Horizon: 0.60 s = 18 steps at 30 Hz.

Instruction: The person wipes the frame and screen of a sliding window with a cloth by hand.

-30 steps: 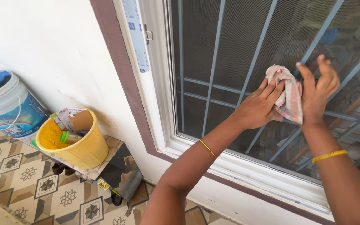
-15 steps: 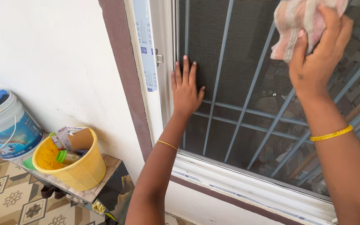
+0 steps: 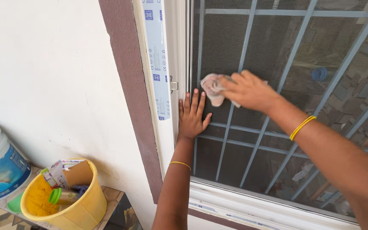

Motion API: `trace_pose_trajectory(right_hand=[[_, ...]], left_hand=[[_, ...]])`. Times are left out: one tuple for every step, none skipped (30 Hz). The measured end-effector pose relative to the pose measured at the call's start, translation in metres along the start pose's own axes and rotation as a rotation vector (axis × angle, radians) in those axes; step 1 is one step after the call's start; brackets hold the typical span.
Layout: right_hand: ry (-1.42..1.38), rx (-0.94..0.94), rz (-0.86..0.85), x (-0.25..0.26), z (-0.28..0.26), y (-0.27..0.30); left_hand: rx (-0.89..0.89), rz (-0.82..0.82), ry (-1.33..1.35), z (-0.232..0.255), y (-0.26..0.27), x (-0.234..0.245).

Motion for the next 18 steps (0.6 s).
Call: trace_pose_trajectory(right_hand=[[0.079, -0.067, -0.001, 0.008, 0.027, -0.001], [0.158, -0.130, -0.001, 0.018, 0.055, -0.003], [0.177, -0.274, 0.087, 0.035, 0.086, -0.004], [0.375, -0.394, 0.318, 0.055, 0.106, -0.005], [0.294, -0.492, 0.288, 0.059, 0.120, -0.011], [0.219, -0.592, 0.262, 0.062, 0.133, -0.014], [0.210, -0.582, 0.276, 0.060, 0.128, -0.022], [0.204, -0.573, 0.295, 0.057, 0.125, -0.031], [0.198, -0.563, 0.314, 0.052, 0.122, -0.040], [0.196, -0.554, 0.332, 0.049, 0.120, -0.049], [0.194, -0.545, 0.351, 0.045, 0.118, -0.057], [0.193, -0.535, 0.366, 0.042, 0.117, -0.061], [0.160, -0.405, 0.313, 0.028, 0.103, -0.075], [0.117, -0.276, 0.253, 0.015, 0.088, -0.088], [0.170, -0.132, 0.257, 0.007, 0.079, -0.098], [0.173, -0.139, 0.253, 0.004, 0.085, -0.100], [0.169, -0.137, 0.249, 0.003, 0.100, -0.103], [0.164, -0.129, 0.246, 0.003, 0.118, -0.106]], left_hand=[[-0.005, 0.046, 0.007, 0.001, 0.001, -0.001], [-0.006, 0.048, 0.010, 0.002, 0.002, -0.003], [-0.010, 0.072, -0.003, 0.002, 0.003, -0.005], [-0.013, 0.093, -0.016, 0.002, 0.004, -0.006], [-0.014, 0.093, -0.014, 0.001, 0.006, -0.008], [-0.032, 0.112, -0.025, 0.001, 0.007, -0.009], [-0.050, 0.131, -0.035, 0.002, 0.008, -0.009], [-0.054, 0.135, -0.035, 0.001, 0.008, -0.009], [-0.067, 0.134, -0.013, 0.001, 0.010, -0.009], [-0.082, 0.134, 0.010, 0.002, 0.009, -0.008], [-0.090, 0.141, 0.011, 0.000, 0.009, -0.007], [-0.116, 0.168, 0.014, 0.001, 0.010, -0.004], [-0.142, 0.195, 0.016, 0.002, 0.010, -0.003], [-0.146, 0.200, 0.021, 0.003, 0.010, -0.002], [-0.153, 0.235, -0.002, 0.004, 0.009, -0.001], [-0.164, 0.265, -0.025, 0.004, 0.010, 0.002], [-0.171, 0.263, -0.020, 0.004, 0.011, 0.003], [-0.168, 0.275, -0.026, 0.004, 0.011, 0.004]])
Point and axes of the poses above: each hand's wrist, its own y-axis away from the middle knuckle, its own x-axis out of the back of the hand, z = x × y, the point moved 4 cm from there along -y, towards the middle knuckle, and after that the axes turned 4 degrees about y, right-handed, at the moved point
